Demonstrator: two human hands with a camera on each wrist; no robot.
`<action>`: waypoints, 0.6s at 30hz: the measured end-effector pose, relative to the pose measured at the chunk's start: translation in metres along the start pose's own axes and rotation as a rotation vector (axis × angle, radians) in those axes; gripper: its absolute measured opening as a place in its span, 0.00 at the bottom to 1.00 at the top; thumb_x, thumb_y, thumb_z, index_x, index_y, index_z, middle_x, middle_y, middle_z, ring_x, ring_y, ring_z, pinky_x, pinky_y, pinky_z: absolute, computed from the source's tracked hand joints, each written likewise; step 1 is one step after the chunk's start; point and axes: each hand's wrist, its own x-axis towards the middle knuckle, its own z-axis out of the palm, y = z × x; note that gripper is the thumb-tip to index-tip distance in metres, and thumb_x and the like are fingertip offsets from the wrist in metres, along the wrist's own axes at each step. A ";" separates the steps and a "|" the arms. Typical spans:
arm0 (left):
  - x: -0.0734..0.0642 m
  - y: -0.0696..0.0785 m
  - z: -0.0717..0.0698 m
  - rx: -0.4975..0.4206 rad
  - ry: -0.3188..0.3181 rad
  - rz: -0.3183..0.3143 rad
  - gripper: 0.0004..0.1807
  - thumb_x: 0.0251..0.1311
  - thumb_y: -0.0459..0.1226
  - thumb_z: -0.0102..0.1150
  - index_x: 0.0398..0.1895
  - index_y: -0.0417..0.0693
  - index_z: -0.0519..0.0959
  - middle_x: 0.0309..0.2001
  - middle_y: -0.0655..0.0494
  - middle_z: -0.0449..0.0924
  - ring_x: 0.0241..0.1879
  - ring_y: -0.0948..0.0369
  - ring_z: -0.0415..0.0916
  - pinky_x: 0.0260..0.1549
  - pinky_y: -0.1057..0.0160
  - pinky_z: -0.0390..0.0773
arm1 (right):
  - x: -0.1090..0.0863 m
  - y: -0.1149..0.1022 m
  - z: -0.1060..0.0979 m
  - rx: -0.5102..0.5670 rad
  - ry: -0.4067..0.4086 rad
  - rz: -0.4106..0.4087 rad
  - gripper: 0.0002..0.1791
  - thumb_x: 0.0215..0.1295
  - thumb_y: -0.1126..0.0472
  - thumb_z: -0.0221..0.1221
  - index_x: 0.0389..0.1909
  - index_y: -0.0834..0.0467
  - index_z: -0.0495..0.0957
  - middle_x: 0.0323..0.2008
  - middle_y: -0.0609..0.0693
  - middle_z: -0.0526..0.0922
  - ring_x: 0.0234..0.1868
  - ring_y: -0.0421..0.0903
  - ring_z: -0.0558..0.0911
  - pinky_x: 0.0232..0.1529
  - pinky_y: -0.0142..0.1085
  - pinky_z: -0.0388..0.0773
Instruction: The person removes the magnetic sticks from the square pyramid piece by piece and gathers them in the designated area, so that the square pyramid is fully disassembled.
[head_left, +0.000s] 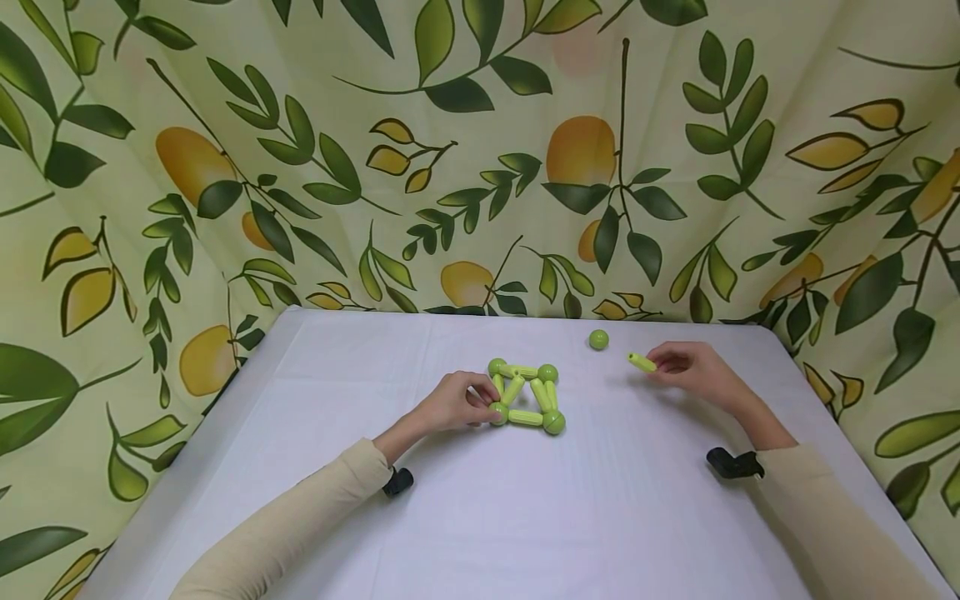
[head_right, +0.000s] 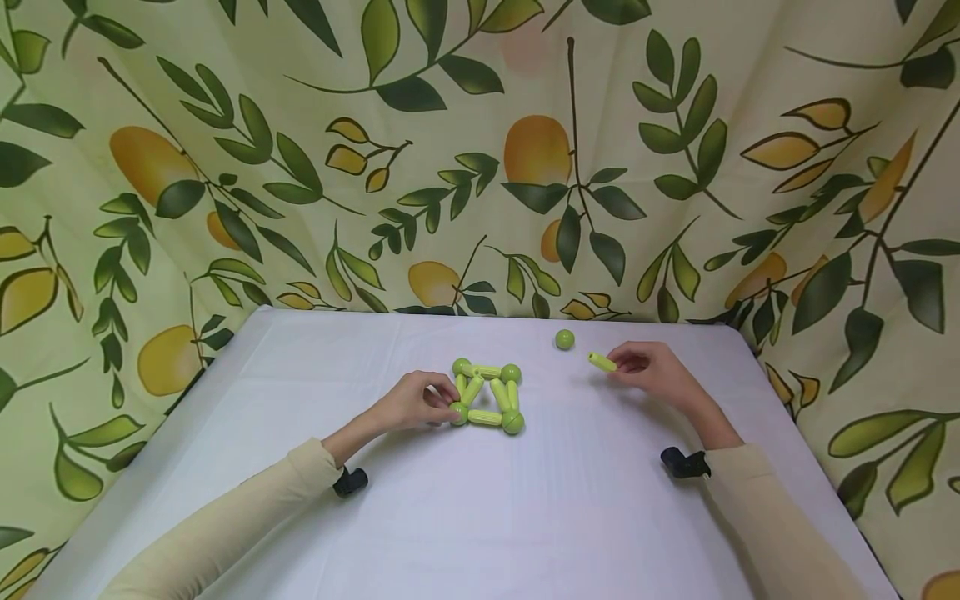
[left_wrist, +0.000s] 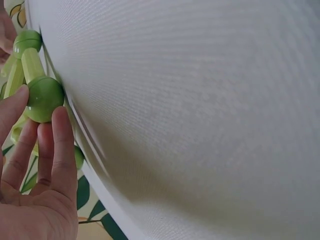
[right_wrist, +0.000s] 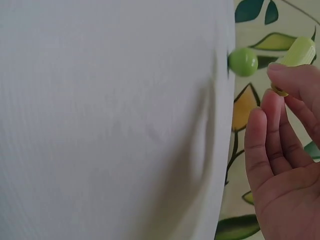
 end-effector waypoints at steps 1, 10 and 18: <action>0.000 0.000 0.000 0.002 0.001 0.001 0.09 0.56 0.29 0.74 0.37 0.40 0.83 0.34 0.53 0.79 0.30 0.60 0.82 0.26 0.60 0.84 | 0.000 0.002 -0.002 -0.010 0.001 -0.002 0.13 0.60 0.71 0.70 0.46 0.67 0.84 0.40 0.58 0.84 0.36 0.44 0.81 0.37 0.28 0.80; 0.000 0.000 0.000 0.003 0.006 -0.002 0.09 0.55 0.29 0.75 0.37 0.40 0.83 0.35 0.52 0.79 0.30 0.60 0.82 0.26 0.60 0.84 | 0.005 0.019 -0.017 -0.068 -0.013 0.037 0.14 0.58 0.73 0.71 0.45 0.68 0.84 0.38 0.56 0.83 0.35 0.46 0.79 0.35 0.28 0.79; -0.001 0.002 0.000 0.024 0.006 0.002 0.09 0.56 0.29 0.75 0.38 0.41 0.84 0.35 0.52 0.79 0.31 0.60 0.81 0.25 0.61 0.84 | 0.013 0.025 -0.021 -0.152 -0.020 0.072 0.13 0.56 0.72 0.73 0.43 0.67 0.85 0.34 0.53 0.83 0.34 0.47 0.79 0.35 0.29 0.77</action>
